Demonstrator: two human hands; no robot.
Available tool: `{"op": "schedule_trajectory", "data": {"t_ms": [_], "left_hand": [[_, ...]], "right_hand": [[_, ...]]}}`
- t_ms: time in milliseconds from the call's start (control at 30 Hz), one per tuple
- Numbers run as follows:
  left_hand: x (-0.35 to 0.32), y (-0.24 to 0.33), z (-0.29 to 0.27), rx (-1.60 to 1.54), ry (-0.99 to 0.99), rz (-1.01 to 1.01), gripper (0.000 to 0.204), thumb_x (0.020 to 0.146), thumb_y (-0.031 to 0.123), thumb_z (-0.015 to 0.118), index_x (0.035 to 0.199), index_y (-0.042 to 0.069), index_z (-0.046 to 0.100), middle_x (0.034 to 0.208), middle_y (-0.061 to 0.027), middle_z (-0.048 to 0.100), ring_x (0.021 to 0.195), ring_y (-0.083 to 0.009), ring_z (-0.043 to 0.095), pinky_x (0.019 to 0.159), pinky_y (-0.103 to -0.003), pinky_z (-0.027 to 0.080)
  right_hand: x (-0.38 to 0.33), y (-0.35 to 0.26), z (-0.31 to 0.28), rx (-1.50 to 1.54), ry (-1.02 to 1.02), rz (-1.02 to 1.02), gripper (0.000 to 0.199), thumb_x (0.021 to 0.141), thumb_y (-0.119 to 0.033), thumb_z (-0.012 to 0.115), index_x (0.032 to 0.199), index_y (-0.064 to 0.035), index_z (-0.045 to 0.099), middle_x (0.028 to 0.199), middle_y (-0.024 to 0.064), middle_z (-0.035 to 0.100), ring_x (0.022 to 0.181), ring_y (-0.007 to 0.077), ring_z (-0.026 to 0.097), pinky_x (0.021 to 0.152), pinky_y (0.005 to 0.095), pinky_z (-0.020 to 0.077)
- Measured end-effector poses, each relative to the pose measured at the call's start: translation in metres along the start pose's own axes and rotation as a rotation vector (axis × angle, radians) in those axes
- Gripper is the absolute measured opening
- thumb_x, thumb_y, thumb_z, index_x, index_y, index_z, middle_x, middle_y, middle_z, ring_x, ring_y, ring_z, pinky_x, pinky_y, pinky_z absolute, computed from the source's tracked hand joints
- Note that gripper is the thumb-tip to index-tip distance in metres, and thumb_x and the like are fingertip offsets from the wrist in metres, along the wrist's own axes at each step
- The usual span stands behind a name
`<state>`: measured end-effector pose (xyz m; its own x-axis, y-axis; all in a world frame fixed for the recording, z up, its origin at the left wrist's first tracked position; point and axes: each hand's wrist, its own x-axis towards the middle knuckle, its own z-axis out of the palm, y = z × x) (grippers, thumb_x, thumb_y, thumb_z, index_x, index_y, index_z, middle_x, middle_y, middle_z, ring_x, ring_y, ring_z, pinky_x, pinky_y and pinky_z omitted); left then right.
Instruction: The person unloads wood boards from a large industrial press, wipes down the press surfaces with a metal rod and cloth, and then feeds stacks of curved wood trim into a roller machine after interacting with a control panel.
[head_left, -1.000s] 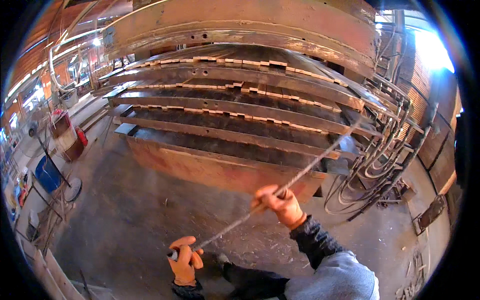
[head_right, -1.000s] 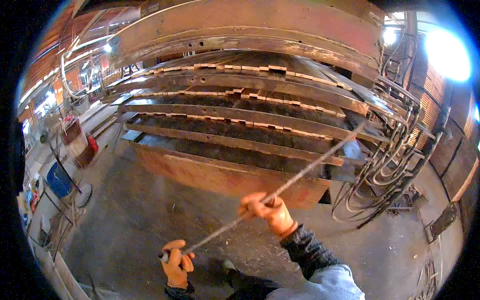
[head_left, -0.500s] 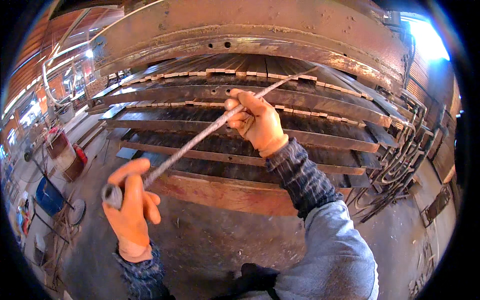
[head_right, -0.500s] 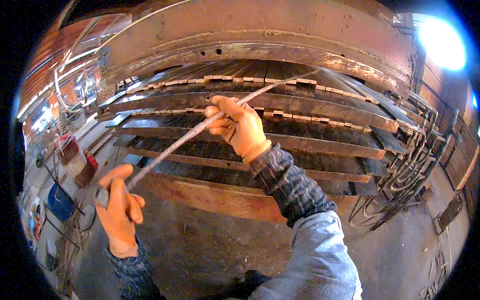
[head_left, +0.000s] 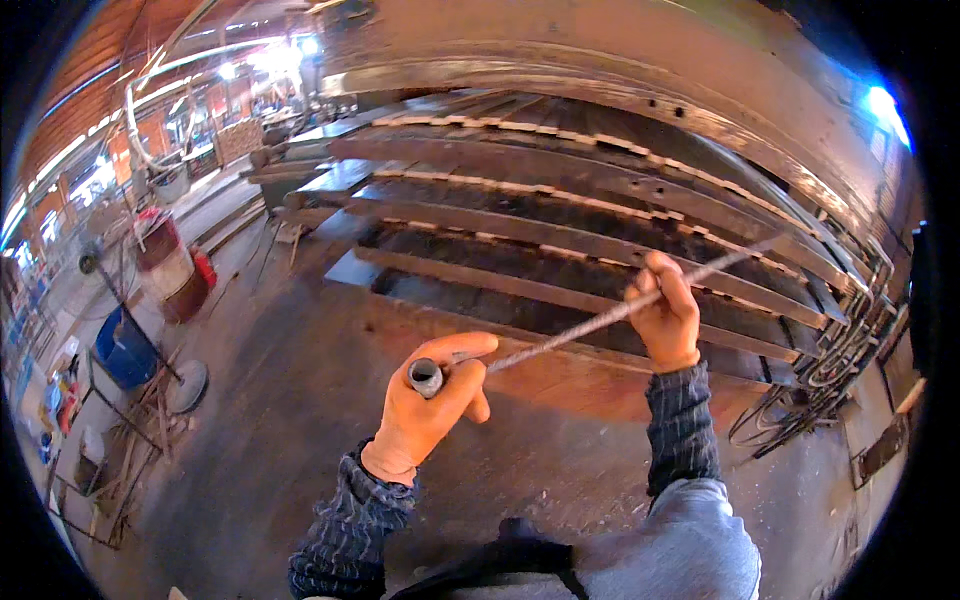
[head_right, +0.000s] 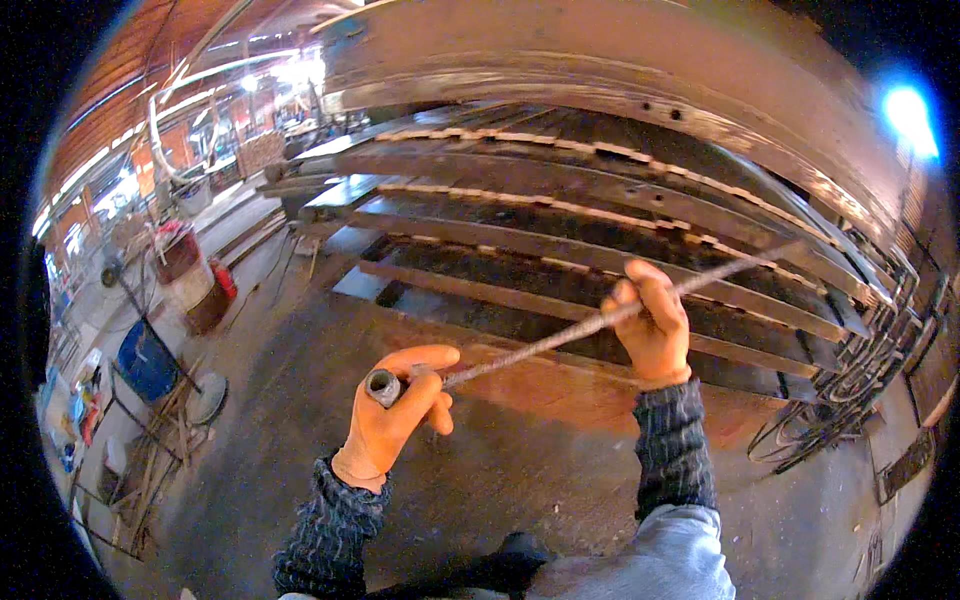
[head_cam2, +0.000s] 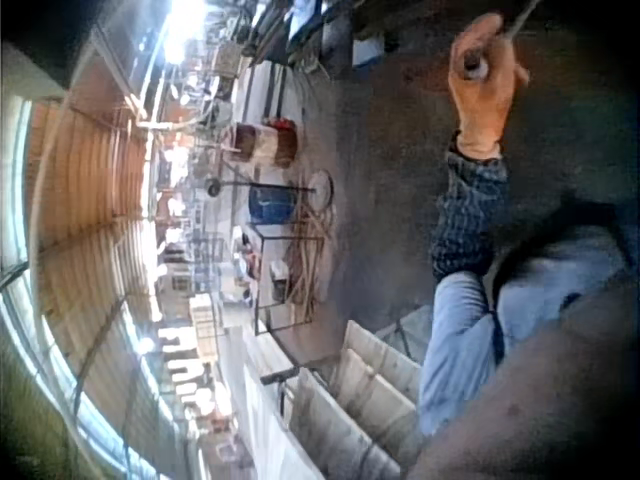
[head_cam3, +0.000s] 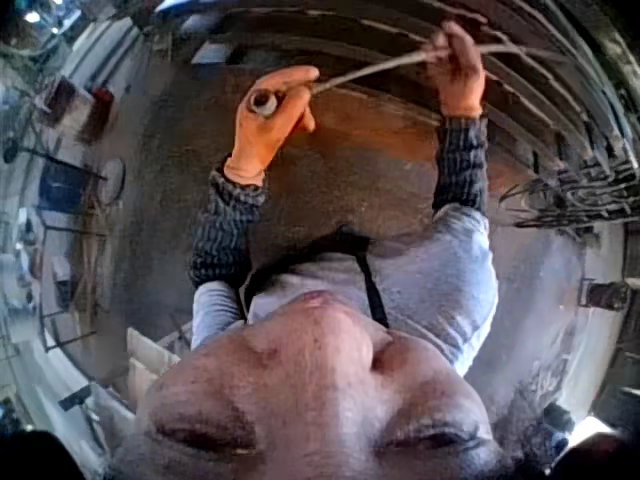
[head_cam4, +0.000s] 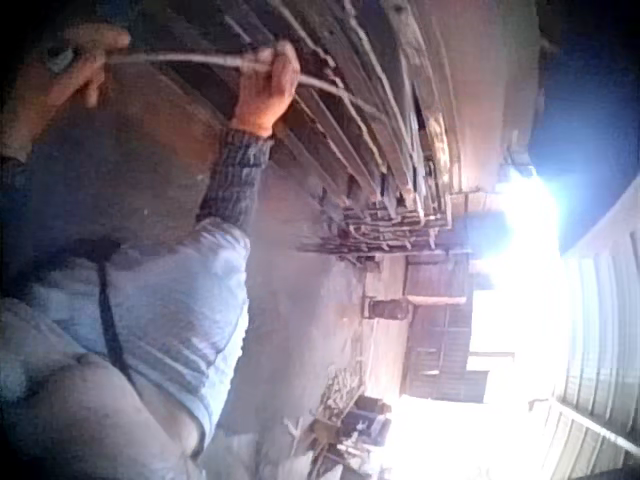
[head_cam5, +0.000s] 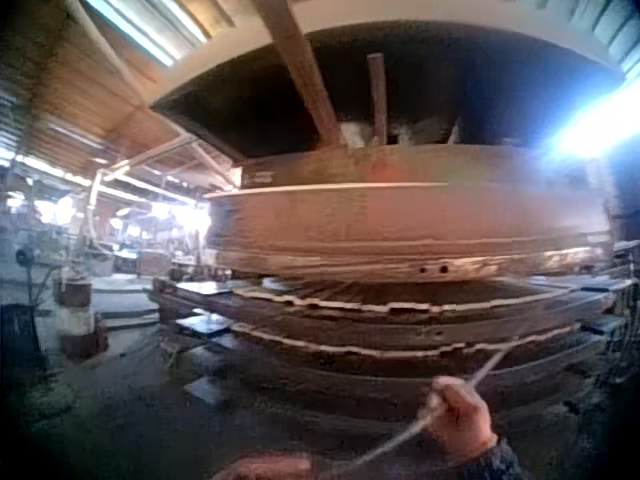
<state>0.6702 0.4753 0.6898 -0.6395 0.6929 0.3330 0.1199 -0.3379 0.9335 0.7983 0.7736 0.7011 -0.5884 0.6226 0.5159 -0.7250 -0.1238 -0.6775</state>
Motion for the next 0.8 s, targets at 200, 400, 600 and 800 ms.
{"op": "schedule_trajectory", "data": {"t_ms": [200,400,600,800], "left_hand": [[-0.03,-0.012,-0.14,0.03,-0.033,-0.251,0.023,0.096,0.015,0.056,0.11,0.001,0.068,0.06,-0.0022,0.061,0.055,-0.0128,0.06,0.07,-0.032,0.054],[-0.064,-0.049,-0.262,-0.136,-0.101,-0.485,0.022,0.096,0.018,0.061,0.107,0.002,0.07,0.062,-0.0027,0.063,0.054,-0.0126,0.06,0.067,-0.03,0.053],[-0.097,-0.143,-0.373,-0.031,0.32,-0.557,0.018,0.092,0.021,0.068,0.101,0.006,0.07,0.074,0.0005,0.061,0.058,-0.0104,0.054,0.05,-0.027,0.042],[-0.113,-0.207,-0.54,0.228,0.678,-0.589,0.025,0.086,0.033,0.068,0.088,0.009,0.063,0.07,-0.0019,0.062,0.06,-0.0101,0.056,0.053,-0.027,0.045]], "right_hand": [[-0.074,0.097,0.053,-0.129,-0.031,0.239,0.03,0.099,-0.034,0.053,0.111,-0.0077,0.06,0.083,0.0033,0.058,0.076,0.0188,0.057,0.069,0.0343,0.0499],[-0.129,0.274,0.074,0.303,0.13,0.932,0.034,0.095,-0.04,0.061,0.11,-0.0105,0.06,0.087,0.0036,0.065,0.085,0.0196,0.065,0.075,0.0335,0.056],[-0.178,0.446,0.119,-0.221,-0.059,1.577,0.047,0.099,-0.039,0.054,0.134,-0.0073,0.05,0.118,0.0119,0.066,0.108,0.0277,0.064,0.091,0.0371,0.0535],[-0.122,0.618,0.151,-0.376,-0.298,1.823,0.045,0.098,-0.036,0.057,0.133,-0.0077,0.05,0.122,0.0173,0.065,0.107,0.0315,0.065,0.088,0.042,0.0537]]}}
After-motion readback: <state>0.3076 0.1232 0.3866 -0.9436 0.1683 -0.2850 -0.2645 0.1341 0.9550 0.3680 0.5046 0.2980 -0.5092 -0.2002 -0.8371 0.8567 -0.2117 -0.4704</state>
